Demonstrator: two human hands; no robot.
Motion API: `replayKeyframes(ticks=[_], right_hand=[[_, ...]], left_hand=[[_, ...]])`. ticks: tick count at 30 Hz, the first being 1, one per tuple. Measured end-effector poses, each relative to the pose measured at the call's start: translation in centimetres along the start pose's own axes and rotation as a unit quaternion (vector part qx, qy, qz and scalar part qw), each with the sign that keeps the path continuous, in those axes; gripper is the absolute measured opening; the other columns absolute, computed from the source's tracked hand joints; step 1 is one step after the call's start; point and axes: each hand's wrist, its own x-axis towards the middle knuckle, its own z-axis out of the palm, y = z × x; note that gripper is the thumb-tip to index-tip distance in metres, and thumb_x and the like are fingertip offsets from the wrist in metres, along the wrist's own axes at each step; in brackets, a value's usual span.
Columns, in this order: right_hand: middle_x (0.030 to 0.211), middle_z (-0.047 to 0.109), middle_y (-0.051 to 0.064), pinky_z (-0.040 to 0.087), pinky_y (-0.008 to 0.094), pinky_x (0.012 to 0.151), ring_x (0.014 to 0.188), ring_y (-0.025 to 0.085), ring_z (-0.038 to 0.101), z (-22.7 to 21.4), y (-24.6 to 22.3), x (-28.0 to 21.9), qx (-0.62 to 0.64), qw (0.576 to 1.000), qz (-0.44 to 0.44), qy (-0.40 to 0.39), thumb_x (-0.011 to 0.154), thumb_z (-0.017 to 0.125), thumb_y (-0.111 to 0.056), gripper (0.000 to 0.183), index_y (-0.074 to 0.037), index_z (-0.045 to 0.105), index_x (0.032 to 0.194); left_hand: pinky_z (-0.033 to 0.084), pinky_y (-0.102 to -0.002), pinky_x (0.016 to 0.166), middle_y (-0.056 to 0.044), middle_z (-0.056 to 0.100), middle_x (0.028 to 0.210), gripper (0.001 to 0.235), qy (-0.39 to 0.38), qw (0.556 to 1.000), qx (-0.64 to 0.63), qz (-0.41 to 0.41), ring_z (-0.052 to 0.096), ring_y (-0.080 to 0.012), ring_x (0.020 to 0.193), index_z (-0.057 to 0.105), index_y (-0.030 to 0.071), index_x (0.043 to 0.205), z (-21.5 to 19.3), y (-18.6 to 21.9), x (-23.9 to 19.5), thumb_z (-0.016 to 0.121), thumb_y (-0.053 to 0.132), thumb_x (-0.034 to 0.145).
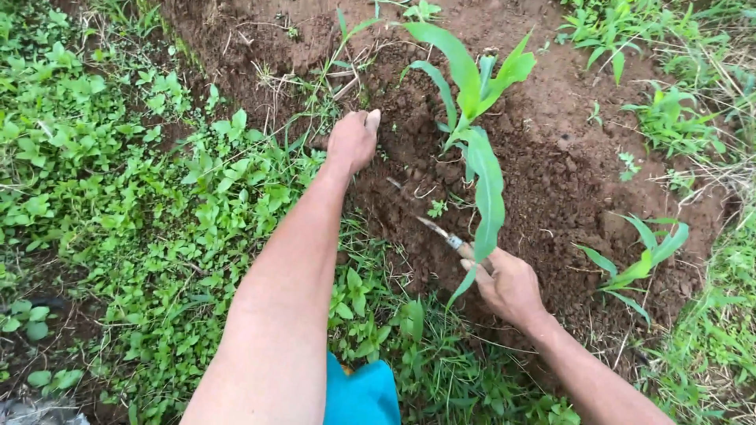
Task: The person kneels in a garden bed and removes weeds by hand from around small corn plants. They use a small hand hoe to loosen the soil and clear additional weeds, then pat the soil back around the base of the plants.
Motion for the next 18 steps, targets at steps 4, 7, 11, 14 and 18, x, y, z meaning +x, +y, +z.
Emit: replayKeyframes(ticks=[4, 7, 11, 14, 18], right_hand=[[0.096, 0.078, 0.017, 0.057, 0.055, 0.076, 0.092, 0.041, 0.074, -2.1, -2.0, 1.0, 0.096, 0.994, 0.009, 0.044, 0.094, 0.072, -0.021, 0.019, -0.010, 0.071, 0.109], [0.095, 0.078, 0.013, 0.057, 0.058, 0.079, 0.092, 0.042, 0.073, -3.8, -2.7, 1.6, 0.026, 0.999, 0.024, 0.006, 0.094, 0.068, -0.022, 0.015, -0.016, 0.070, 0.108], [0.091, 0.078, 0.010, 0.061, 0.053, 0.079, 0.086, 0.035, 0.076, -3.8, -3.1, 1.2, -0.050, 0.998, 0.003, -0.030, 0.094, 0.068, -0.025, 0.012, -0.018, 0.073, 0.103], [0.091, 0.074, 0.011, 0.060, 0.057, 0.078, 0.089, 0.039, 0.073, -2.9, -2.4, 0.6, -0.074, 0.997, 0.025, -0.002, 0.094, 0.069, -0.029, 0.016, -0.019, 0.068, 0.106], [0.091, 0.071, 0.021, 0.057, 0.063, 0.078, 0.088, 0.045, 0.072, -0.5, 0.4, 0.5, -0.096, 0.994, 0.046, 0.007, 0.092, 0.067, -0.022, 0.029, -0.007, 0.060, 0.115]], left_hand=[[0.048, -0.057, 0.105, -0.022, 0.069, 0.120, 0.049, 0.016, 0.999, -0.037, -0.027, 0.064, -0.0416, 0.121, 0.067, 0.002, 0.125, 0.1, -1.0, 0.8, 0.038, 0.036, 0.104], [0.047, -0.059, 0.105, -0.025, 0.068, 0.120, 0.050, 0.012, 0.999, -0.031, -0.004, 0.062, -0.0457, 0.120, 0.067, -0.001, 0.124, -0.2, -0.3, 0.6, 0.039, 0.034, 0.103], [0.049, -0.056, 0.104, -0.020, 0.070, 0.116, 0.043, 0.011, 1.000, -0.025, -0.015, 0.063, -0.0421, 0.119, 0.071, 0.006, 0.120, 0.0, -0.4, 0.5, 0.046, 0.035, 0.100], [0.051, -0.054, 0.102, -0.015, 0.072, 0.114, 0.037, 0.015, 0.999, -0.026, -0.016, 0.065, -0.0390, 0.117, 0.074, 0.012, 0.116, -0.1, 0.2, -0.1, 0.051, 0.035, 0.097], [0.052, -0.053, 0.099, -0.014, 0.072, 0.111, 0.034, 0.016, 0.999, -0.028, -0.025, 0.066, -0.0375, 0.115, 0.076, 0.015, 0.113, -0.2, 0.5, -0.4, 0.055, 0.033, 0.095]])
